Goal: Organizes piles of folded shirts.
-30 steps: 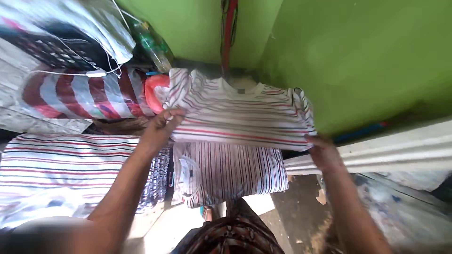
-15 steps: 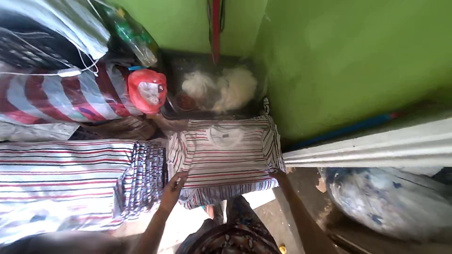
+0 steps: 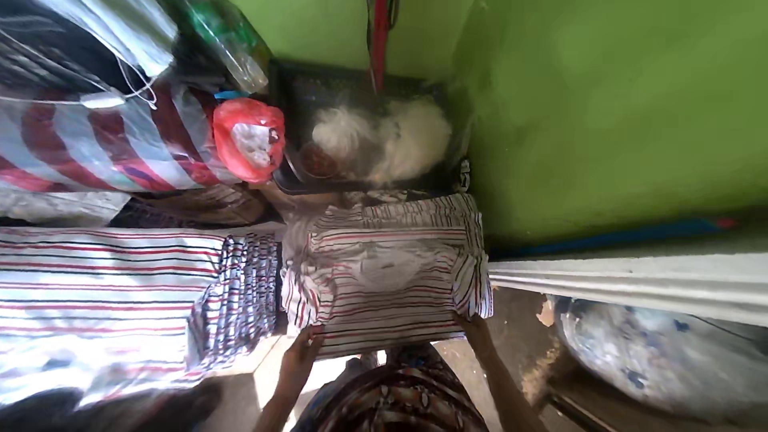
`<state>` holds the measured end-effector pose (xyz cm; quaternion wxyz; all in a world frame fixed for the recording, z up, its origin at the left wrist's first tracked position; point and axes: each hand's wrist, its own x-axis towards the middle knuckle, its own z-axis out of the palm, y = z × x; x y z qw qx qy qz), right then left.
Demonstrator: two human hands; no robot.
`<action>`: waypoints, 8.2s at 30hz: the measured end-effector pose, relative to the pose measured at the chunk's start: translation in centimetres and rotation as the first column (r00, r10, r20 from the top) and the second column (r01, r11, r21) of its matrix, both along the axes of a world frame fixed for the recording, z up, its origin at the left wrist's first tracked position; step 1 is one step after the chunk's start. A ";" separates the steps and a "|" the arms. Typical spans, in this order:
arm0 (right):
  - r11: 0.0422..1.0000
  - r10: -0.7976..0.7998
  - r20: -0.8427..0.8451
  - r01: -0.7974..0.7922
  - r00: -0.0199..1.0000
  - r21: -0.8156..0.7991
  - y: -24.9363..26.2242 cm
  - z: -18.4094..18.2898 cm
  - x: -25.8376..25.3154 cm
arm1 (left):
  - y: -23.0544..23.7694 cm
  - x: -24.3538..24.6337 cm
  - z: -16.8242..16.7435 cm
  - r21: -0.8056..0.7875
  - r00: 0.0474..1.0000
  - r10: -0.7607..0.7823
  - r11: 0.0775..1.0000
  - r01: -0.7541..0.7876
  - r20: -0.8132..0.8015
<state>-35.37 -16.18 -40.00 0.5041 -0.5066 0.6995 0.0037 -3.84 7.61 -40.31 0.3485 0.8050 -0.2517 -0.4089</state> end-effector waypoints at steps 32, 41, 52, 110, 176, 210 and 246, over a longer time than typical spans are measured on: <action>0.572 0.598 -0.208 -0.594 0.774 -0.566 -9.5 -0.1 9.5 | -16.2 4.3 2.4 0.160 0.682 -0.397 0.909 0.385 0.614; 0.552 0.645 -0.253 -0.669 0.721 -0.498 -9.1 2.7 10.2 | -15.0 4.3 1.2 -0.004 0.666 -0.290 0.916 0.402 0.687; 0.596 0.663 -0.308 -0.730 0.683 -0.334 -9.9 3.0 11.8 | -17.1 3.7 2.5 0.190 0.695 -0.395 0.915 0.356 0.601; 0.424 0.846 -0.172 -0.832 0.505 -0.359 -11.0 3.1 10.5 | -13.5 2.1 0.5 0.005 0.548 -0.293 0.884 0.467 0.783; 0.477 0.878 -0.105 -0.874 0.468 0.097 -13.1 6.9 7.8 | -14.9 6.8 6.5 0.318 0.710 -0.670 0.736 0.598 0.216; 0.532 0.845 0.022 -0.838 0.534 -0.120 -17.7 4.8 7.0 | -31.6 -10.2 5.0 0.225 0.449 -0.828 0.533 0.816 0.335; 0.754 0.463 0.053 -0.362 0.885 -0.547 -3.7 2.5 5.1 | -34.2 -4.8 -1.2 0.188 0.450 -0.883 0.468 0.864 0.133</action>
